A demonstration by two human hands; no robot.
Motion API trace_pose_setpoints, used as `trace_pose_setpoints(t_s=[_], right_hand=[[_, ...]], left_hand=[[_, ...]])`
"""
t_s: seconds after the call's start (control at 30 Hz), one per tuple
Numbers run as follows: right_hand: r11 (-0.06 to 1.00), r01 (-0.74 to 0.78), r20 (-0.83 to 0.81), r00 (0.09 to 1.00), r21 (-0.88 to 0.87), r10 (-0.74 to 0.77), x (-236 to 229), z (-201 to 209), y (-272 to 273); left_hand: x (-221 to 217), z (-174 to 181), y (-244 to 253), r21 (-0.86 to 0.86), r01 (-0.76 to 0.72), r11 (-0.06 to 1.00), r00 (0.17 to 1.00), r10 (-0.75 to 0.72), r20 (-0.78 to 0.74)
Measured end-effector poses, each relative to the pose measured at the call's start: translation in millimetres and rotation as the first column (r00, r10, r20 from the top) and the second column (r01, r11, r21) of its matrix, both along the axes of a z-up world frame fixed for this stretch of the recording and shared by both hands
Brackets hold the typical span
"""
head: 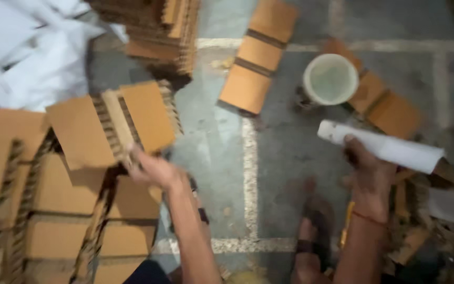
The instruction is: The person applies glue to the edges of flat cardboard pieces using a white bottle and presses them together to form small box structures. They repeatedly pick up pieces, apply adhesive, fold the cardboard, and secure the joints to create finished boxes.
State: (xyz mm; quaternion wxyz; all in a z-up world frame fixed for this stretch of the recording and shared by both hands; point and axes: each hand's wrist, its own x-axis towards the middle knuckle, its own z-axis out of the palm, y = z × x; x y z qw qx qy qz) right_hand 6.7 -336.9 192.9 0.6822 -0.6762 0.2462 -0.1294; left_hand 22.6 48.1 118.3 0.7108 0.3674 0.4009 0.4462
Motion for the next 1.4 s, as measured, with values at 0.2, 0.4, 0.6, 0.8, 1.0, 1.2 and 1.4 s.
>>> trace_pose_setpoints(t_s=[0.2,0.4,0.6,0.8,1.0,1.2,1.4], right_hand=[[0.934,0.106,0.06,0.994,-0.342,-0.091,57,32,-42],[0.668,-0.208,0.069,0.929,-0.714,0.363,146,-19,-66],[0.414,-0.354,-0.305,0.935,-0.839,0.182,207,-89,-60],[0.452,-0.381,-0.281,0.92,-0.807,0.275,212,-73,-72],[0.63,-0.257,-0.127,0.961,-0.733,0.244,191,27,-88],[0.61,-0.424,-0.454,0.883,-0.669,0.116,172,22,-84],[0.948,-0.27,-0.407,0.895,-0.167,0.183,126,-28,-97]], left_hand=[[-47,-33,-72,-0.146,0.239,0.96,0.969,-0.246,-0.03],[-76,-128,-89,-0.166,0.463,0.871,0.815,-0.492,-0.306],[-76,-134,-92,-0.246,0.507,0.826,0.76,-0.563,-0.325],[-70,-116,-92,-0.029,0.692,0.722,0.629,-0.622,-0.465],[-69,-105,-104,-0.009,0.732,0.681,0.64,-0.693,-0.33],[-71,-112,-117,-0.038,0.747,0.663,0.659,-0.748,-0.082],[-74,-115,-123,-0.118,0.691,0.713,0.715,-0.699,-0.037]])
